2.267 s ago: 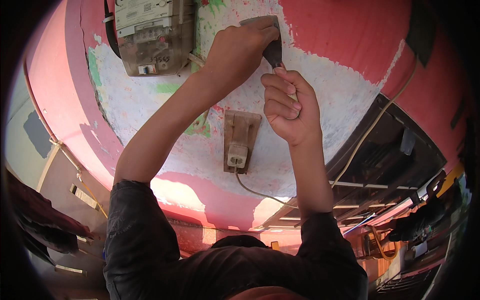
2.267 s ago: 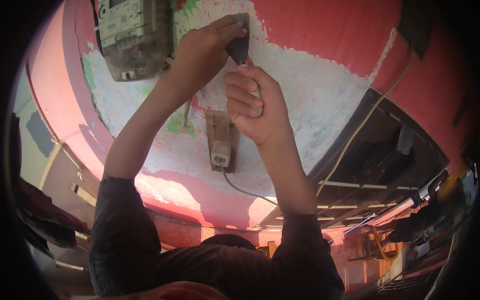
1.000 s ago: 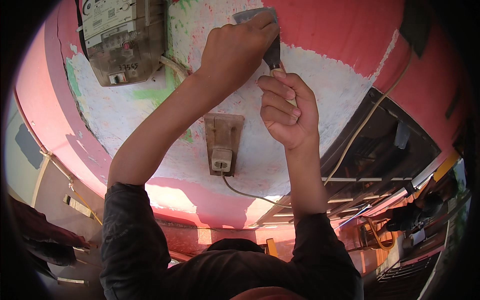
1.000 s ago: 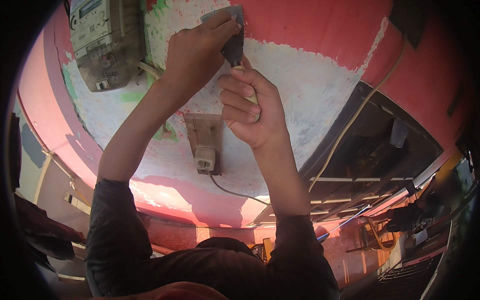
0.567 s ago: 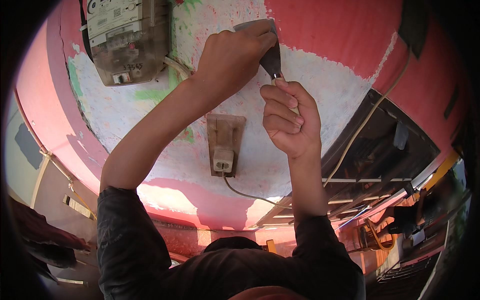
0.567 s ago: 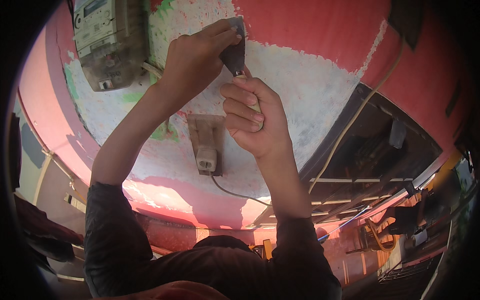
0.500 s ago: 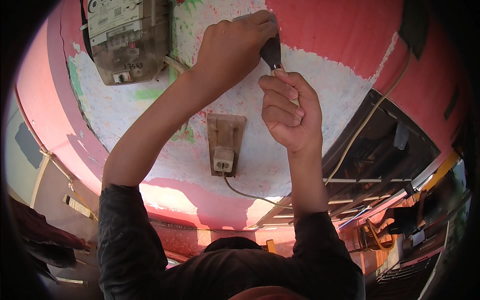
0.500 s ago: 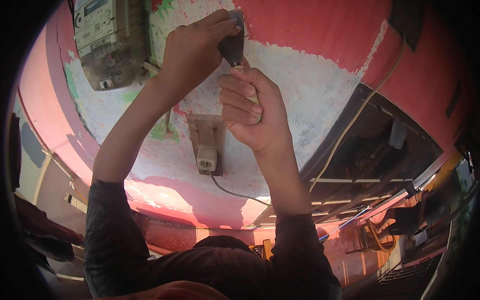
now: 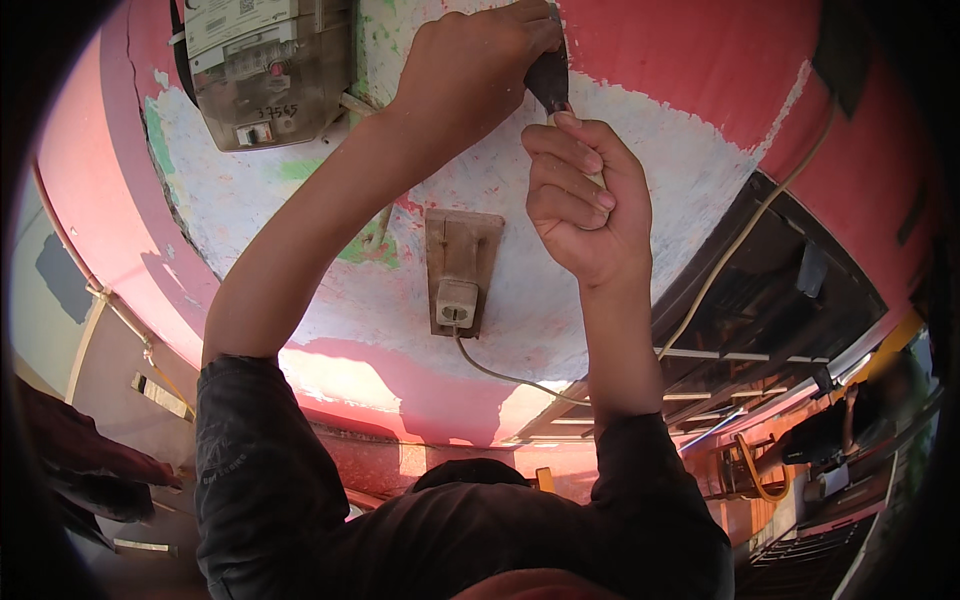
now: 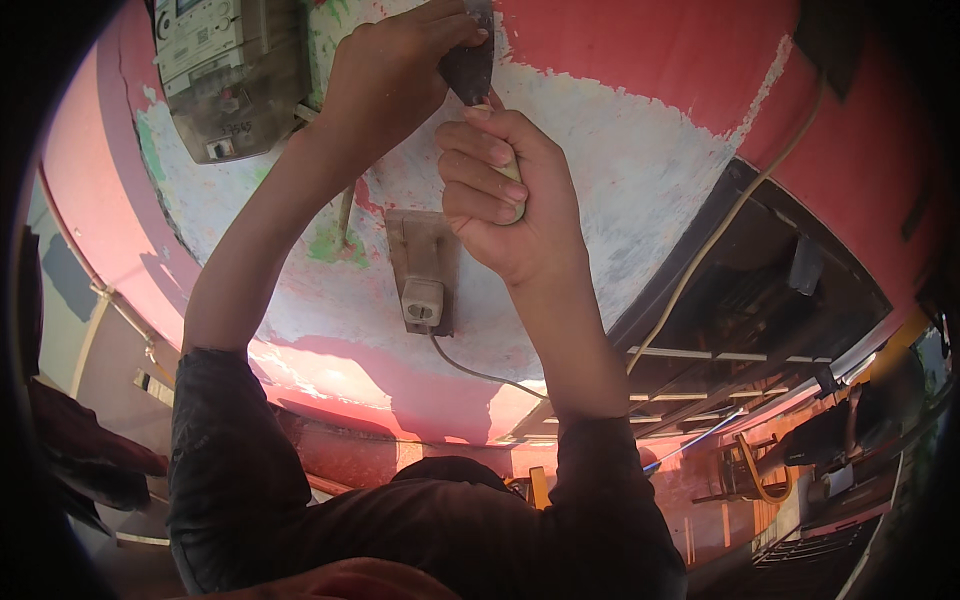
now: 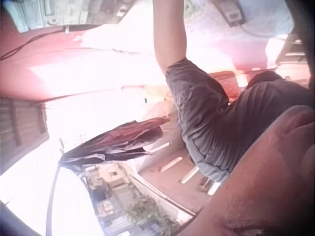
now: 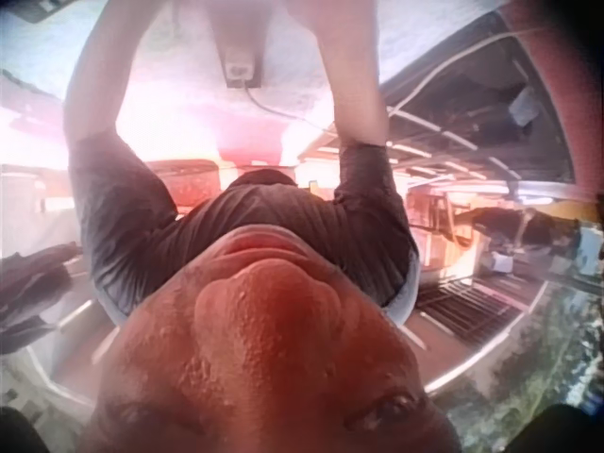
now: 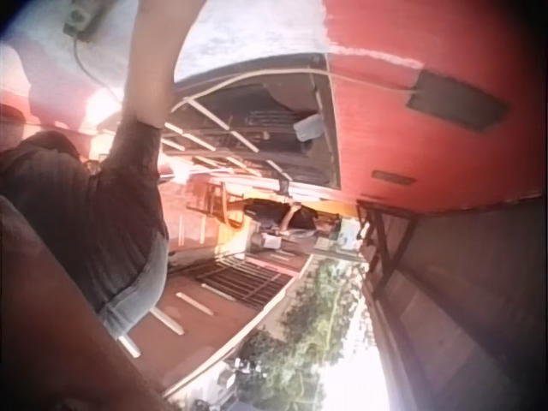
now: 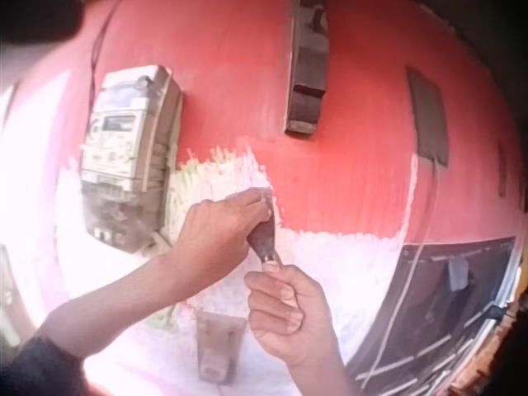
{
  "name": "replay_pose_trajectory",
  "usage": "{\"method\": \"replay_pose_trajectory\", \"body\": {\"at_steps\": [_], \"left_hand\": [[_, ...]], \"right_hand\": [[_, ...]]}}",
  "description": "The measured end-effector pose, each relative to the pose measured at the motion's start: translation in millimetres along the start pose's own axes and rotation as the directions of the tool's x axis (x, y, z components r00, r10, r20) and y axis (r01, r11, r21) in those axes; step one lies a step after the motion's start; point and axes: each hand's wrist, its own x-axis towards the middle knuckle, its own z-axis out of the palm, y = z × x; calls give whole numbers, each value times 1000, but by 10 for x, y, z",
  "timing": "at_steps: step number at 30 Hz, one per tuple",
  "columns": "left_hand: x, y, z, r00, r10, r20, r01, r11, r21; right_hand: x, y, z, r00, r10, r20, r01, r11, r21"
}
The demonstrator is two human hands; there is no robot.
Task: The person uses a metal scraper to remove old paint from a pink wall. They repeatedly scrape the same area around an electrical box and socket, clearing away layers of paint and debris.
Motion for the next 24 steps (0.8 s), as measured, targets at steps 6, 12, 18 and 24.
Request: {"method": "replay_pose_trajectory", "body": {"at_steps": [6,12,18,24], "left_hand": [[289,-211,-85,994,46,-97,-39,997,70],[118,-163,-73,998,31,-51,-29,999,26],[275,-188,-196,996,10,-88,-1,995,97],[366,-258,-219,994,-25,-106,35,996,87]], "right_hand": [[288,-45,228,1000,-20,11,20,999,-31],[213,-34,102,1000,9,13,-9,999,-33],[343,31,316,999,29,13,-29,999,34],[487,-56,371,995,57,84,-59,998,17]]}}
